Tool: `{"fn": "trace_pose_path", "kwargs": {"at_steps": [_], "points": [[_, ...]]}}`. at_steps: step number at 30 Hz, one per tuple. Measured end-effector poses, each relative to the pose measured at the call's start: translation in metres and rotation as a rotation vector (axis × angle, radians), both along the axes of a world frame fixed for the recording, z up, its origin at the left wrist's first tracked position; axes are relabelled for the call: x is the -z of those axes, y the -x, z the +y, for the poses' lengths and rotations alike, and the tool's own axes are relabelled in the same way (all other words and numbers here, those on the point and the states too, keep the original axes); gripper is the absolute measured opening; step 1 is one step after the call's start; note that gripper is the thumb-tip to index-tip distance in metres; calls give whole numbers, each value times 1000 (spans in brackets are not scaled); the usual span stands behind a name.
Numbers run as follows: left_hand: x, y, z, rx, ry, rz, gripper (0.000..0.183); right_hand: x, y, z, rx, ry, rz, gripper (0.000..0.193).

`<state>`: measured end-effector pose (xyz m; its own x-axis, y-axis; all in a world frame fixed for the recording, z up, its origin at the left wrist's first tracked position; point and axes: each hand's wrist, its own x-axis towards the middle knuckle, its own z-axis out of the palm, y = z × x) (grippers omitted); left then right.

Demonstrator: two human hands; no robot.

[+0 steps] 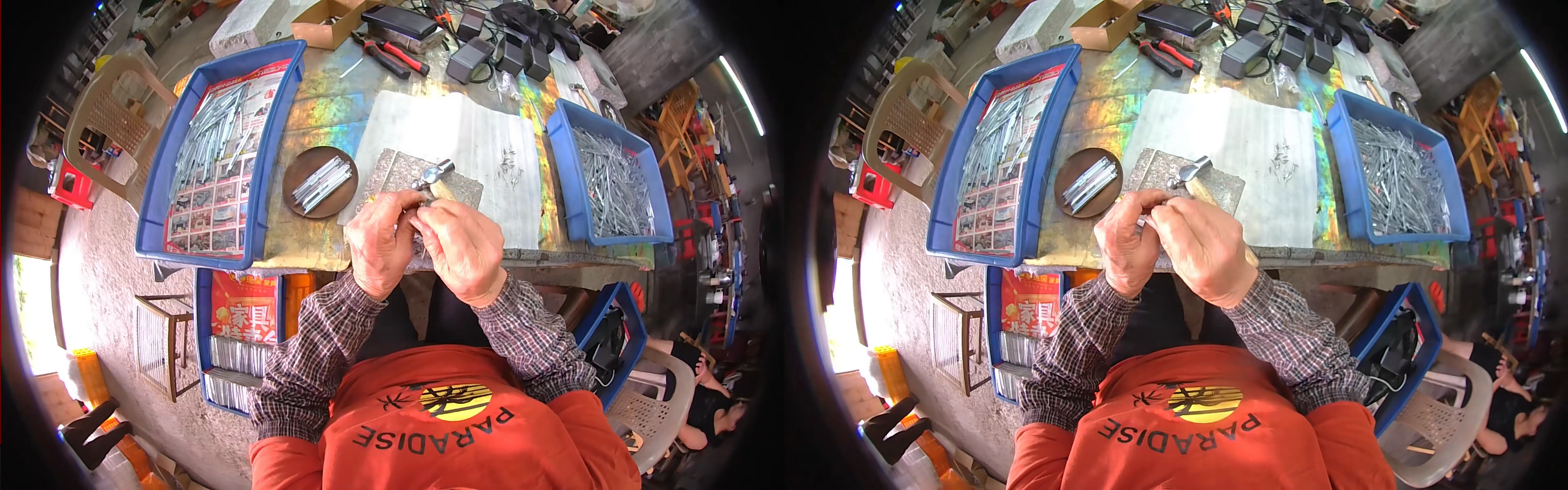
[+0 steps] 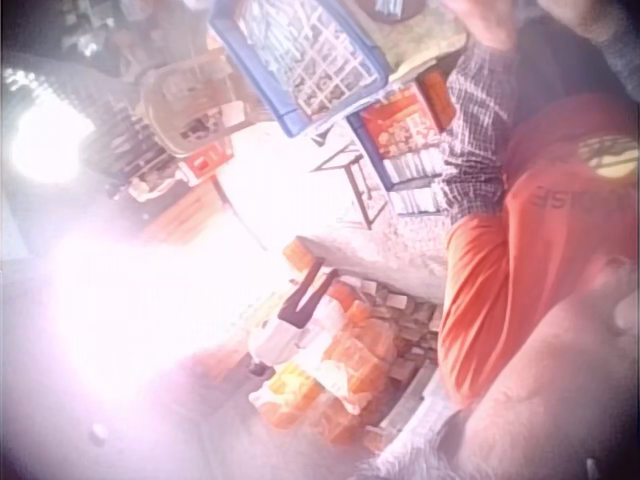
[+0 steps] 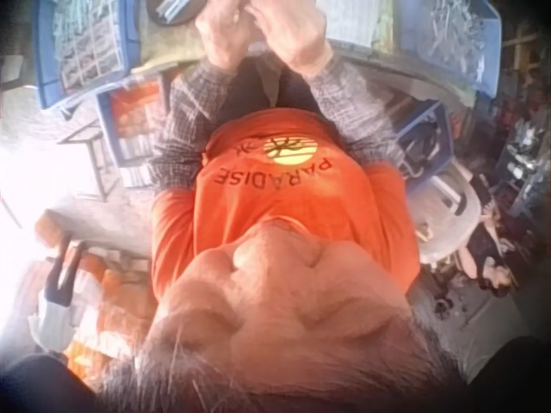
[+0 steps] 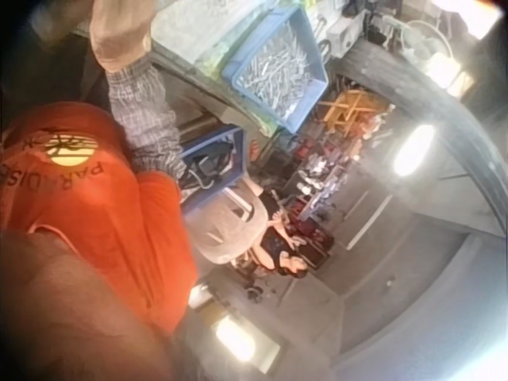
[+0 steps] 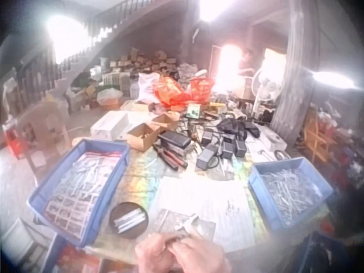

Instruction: The person assembles metal components by inserting pins into metal strips, hammering them securely on a metal block with a hammer, and placing the finished strips into a round dish.

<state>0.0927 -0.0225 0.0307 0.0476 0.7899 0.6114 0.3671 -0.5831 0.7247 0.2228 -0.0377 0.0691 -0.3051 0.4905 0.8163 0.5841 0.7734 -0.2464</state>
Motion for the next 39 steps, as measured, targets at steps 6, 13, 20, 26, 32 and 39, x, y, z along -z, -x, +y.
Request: {"fn": "trace_pose_path", "kwargs": {"at_steps": [6, 13, 20, 26, 32, 39], "points": [[1, -2, -1, -5, 72, -48, 23, 22, 0, -14, 35, -44, 16, 26], [3, -4, -2, -13, 71, -66, 21, 31, 0, -19, 89, -14, 64, 26], [3, -6, -1, -47, 8, -77, 17, 30, -3, -23, 113, -11, 32, 32], [2, -2, -2, -46, 81, -67, 15, 13, -20, -40, 388, 237, -136, 60], [-2, -2, -3, -44, 72, -48, 14, 23, -36, -46, 459, 626, -157, 43], [-2, 0, -2, -23, 63, -48, 13, 5, -44, -49, 453, 464, -103, 31]]}}
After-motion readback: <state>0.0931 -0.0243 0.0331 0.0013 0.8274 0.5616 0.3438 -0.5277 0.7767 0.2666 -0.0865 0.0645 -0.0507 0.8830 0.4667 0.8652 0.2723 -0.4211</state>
